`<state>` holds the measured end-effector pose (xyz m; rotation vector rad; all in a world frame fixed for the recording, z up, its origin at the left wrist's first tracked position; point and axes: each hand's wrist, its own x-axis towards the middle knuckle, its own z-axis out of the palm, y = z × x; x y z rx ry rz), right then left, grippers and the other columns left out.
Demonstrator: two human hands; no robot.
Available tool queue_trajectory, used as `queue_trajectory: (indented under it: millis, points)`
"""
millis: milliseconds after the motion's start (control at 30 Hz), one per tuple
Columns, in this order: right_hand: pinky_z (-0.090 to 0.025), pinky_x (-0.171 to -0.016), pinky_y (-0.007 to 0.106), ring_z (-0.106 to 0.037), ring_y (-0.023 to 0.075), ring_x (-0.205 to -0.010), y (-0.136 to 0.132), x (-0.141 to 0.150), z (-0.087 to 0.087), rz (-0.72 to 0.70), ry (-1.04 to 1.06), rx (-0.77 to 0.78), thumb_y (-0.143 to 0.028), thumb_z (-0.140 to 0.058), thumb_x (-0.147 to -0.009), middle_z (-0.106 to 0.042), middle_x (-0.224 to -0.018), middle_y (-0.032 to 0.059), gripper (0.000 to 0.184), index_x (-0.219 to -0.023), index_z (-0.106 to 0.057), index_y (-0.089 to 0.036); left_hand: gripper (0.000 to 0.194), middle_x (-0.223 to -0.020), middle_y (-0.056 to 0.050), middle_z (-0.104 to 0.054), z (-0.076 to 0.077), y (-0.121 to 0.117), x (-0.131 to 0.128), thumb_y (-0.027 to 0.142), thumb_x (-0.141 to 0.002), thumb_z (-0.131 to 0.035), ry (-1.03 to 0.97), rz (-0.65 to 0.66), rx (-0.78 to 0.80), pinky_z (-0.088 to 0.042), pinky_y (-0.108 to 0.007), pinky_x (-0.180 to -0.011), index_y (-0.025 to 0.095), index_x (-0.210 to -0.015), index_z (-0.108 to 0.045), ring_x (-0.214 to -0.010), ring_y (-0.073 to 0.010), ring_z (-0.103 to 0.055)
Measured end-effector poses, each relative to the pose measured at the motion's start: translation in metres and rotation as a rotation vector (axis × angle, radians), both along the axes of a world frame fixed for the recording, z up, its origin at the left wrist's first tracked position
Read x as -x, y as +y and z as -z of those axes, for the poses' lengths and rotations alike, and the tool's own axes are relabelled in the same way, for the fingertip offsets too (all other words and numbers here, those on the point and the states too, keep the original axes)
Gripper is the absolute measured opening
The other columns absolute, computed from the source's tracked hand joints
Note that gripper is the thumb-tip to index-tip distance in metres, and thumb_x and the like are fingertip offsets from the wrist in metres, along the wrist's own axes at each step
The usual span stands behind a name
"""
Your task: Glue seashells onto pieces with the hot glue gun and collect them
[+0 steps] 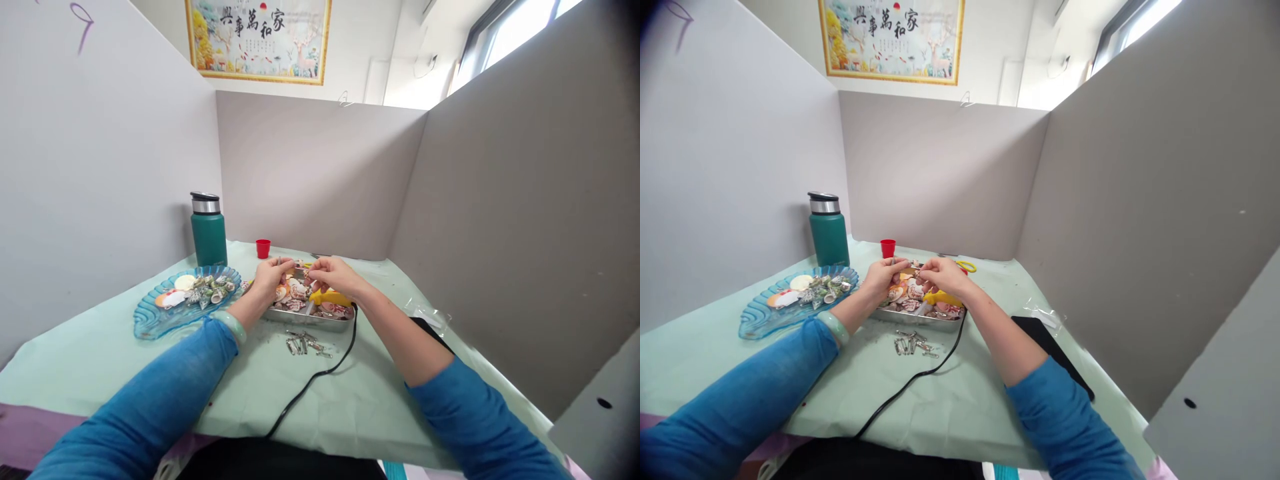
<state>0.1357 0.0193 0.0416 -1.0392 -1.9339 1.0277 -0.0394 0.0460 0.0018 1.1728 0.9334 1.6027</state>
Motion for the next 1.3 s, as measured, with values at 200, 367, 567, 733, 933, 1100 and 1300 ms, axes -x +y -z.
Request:
queue_trajectory:
  millis: [200,367,567,733,933,1100,1300]
  points:
    - [-0.045,-0.047,0.020,-0.052,0.0068,-0.050,-0.006,0.009,0.013,0.017,0.456,0.239,-0.017,-0.057,-0.075,-0.061,-0.068,-0.0011,0.008,-0.080,-0.051,-0.017,0.027,-0.046,0.005,-0.048,0.000,-0.007,-0.008,0.031,-0.057,-0.074,0.062,-0.021,-0.077,-0.026,-0.020,-0.039,0.013,-0.072,-0.062,-0.038,-0.0047,-0.034]
    - [-0.041,-0.043,0.020,-0.045,0.0066,-0.045,-0.007,0.013,0.009,0.072,0.480,0.159,-0.018,-0.048,-0.077,-0.050,-0.059,-0.0063,0.007,-0.084,-0.050,-0.019,0.024,-0.049,0.004,-0.050,-0.003,-0.014,-0.014,0.032,-0.060,-0.072,0.151,-0.095,-0.093,-0.026,-0.021,-0.039,0.013,-0.071,-0.063,-0.038,-0.0052,-0.035]
    - [-0.040,-0.047,0.021,-0.049,0.0094,-0.046,-0.003,0.007,0.007,0.232,0.120,-0.314,-0.025,-0.048,-0.080,-0.051,-0.052,-0.0052,0.012,-0.084,-0.056,-0.018,0.023,-0.059,0.000,-0.059,0.002,-0.010,-0.015,0.033,-0.063,-0.071,0.265,-0.109,-0.151,-0.029,-0.021,-0.042,0.013,-0.075,-0.067,-0.044,-0.0069,-0.041]
    - [-0.043,-0.058,0.024,-0.054,0.0110,-0.055,0.001,0.000,0.006,0.257,0.037,-0.442,-0.027,-0.050,-0.079,-0.057,-0.060,-0.0025,0.016,-0.083,-0.061,-0.017,0.023,-0.060,0.000,-0.059,0.002,-0.012,-0.016,0.032,-0.065,-0.070,0.309,-0.075,-0.157,-0.031,-0.020,-0.044,0.013,-0.077,-0.068,-0.047,-0.0072,-0.041]
    - [-0.042,-0.066,0.025,-0.056,0.0133,-0.070,0.006,-0.002,0.008,0.284,-0.073,-0.528,-0.025,-0.053,-0.078,-0.066,-0.077,0.0024,0.016,-0.079,-0.066,-0.018,0.021,-0.059,0.001,-0.058,-0.003,-0.019,-0.017,0.031,-0.064,-0.069,0.346,-0.037,-0.131,-0.030,-0.020,-0.044,0.013,-0.074,-0.069,-0.045,-0.0058,-0.037]
    - [-0.042,-0.065,0.024,-0.056,0.0140,-0.072,0.005,-0.002,0.007,0.301,-0.147,-0.531,-0.026,-0.055,-0.077,-0.065,-0.078,0.0023,0.015,-0.078,-0.068,-0.019,0.022,-0.062,0.000,-0.060,-0.003,-0.020,-0.018,0.033,-0.064,-0.069,0.368,-0.014,-0.134,-0.029,-0.020,-0.044,0.013,-0.073,-0.069,-0.045,-0.0057,-0.036]
    - [-0.041,-0.061,0.024,-0.055,0.0132,-0.067,0.006,-0.004,0.008,0.300,-0.188,-0.508,-0.028,-0.054,-0.078,-0.065,-0.075,0.0020,0.018,-0.081,-0.069,-0.019,0.024,-0.061,0.000,-0.060,-0.002,-0.018,-0.018,0.036,-0.063,-0.071,0.375,0.004,-0.130,-0.027,-0.020,-0.043,0.014,-0.074,-0.070,-0.045,-0.0057,-0.036]
